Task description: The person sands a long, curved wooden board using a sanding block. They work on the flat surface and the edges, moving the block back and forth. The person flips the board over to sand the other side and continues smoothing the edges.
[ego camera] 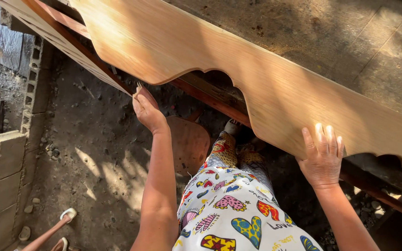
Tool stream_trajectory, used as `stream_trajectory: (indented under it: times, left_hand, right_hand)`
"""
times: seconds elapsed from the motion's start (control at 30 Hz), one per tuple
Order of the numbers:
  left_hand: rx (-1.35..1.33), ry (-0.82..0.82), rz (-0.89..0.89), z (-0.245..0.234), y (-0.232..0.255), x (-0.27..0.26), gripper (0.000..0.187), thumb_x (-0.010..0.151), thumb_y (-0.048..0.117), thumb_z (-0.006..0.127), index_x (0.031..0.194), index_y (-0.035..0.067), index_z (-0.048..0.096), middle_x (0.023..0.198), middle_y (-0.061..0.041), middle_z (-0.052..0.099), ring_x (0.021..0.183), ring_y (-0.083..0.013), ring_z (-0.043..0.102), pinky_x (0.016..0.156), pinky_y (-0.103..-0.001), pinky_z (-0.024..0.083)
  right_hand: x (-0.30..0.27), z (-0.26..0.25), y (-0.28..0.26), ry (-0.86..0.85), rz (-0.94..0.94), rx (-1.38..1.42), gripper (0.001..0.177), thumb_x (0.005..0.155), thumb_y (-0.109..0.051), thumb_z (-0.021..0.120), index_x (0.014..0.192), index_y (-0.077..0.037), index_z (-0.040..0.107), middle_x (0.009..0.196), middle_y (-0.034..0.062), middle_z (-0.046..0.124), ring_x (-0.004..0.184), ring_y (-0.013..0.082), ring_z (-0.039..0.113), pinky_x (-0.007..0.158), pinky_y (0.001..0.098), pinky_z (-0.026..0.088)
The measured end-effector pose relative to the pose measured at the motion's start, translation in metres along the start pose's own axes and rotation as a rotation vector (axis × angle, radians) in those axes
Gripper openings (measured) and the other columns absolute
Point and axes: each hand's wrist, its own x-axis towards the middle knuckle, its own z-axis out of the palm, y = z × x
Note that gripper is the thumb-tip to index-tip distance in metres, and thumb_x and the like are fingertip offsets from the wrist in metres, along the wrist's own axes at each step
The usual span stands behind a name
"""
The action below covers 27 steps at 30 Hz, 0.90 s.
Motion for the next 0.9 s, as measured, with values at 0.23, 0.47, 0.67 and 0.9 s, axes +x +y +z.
stream_trajectory:
  times: [0.23, 0.47, 0.67, 0.9]
  left_hand:
    - [-0.075, -0.053, 0.135, -0.015, 0.029, -0.038, 0.043, 0.110, 0.031, 0.039, 0.137, 0.006, 0.061, 0.140, -0.014, 0.061, 0.132, -0.0298, 0.057, 0.111, -0.042, 0.047]
    - [-0.154, -0.114, 0.230, -0.003, 0.067, -0.069, 0.030, 0.110, 0.020, 0.051, 0.129, 0.005, 0.068, 0.128, -0.017, 0.069, 0.123, -0.0303, 0.064, 0.108, -0.039, 0.047]
    - [-0.216, -0.268, 0.259, 0.011, 0.064, -0.096, 0.028, 0.109, 0.016, 0.051, 0.127, 0.003, 0.069, 0.126, -0.019, 0.070, 0.121, -0.0310, 0.065, 0.106, -0.040, 0.049]
    - [-0.146, -0.410, 0.562, 0.014, 0.092, -0.107, 0.031, 0.111, 0.013, 0.045, 0.134, 0.002, 0.063, 0.136, -0.014, 0.063, 0.128, -0.0258, 0.061, 0.112, -0.037, 0.050]
  right_hand:
    - [0.007, -0.001, -0.001, 0.016, -0.018, 0.017, 0.085, 0.069, -0.017, 0.082, 0.148, -0.017, 0.052, 0.150, 0.0165, 0.057, 0.134, 0.0396, 0.061, 0.105, 0.0514, 0.049]
    - [0.007, 0.010, -0.001, 0.209, -0.003, 0.027, 0.077, 0.068, -0.012, 0.075, 0.144, -0.021, 0.066, 0.140, 0.0153, 0.065, 0.124, 0.0415, 0.066, 0.102, 0.0538, 0.048]
    - [0.013, 0.001, 0.001, 0.196, -0.019, 0.028, 0.081, 0.063, -0.014, 0.075, 0.144, -0.019, 0.066, 0.137, 0.0151, 0.067, 0.123, 0.0407, 0.067, 0.101, 0.0527, 0.050]
    - [0.013, -0.031, 0.035, -0.143, -0.099, 0.094, 0.110, 0.045, -0.034, 0.086, 0.149, -0.017, 0.055, 0.154, 0.0127, 0.058, 0.136, 0.0355, 0.061, 0.105, 0.0484, 0.053]
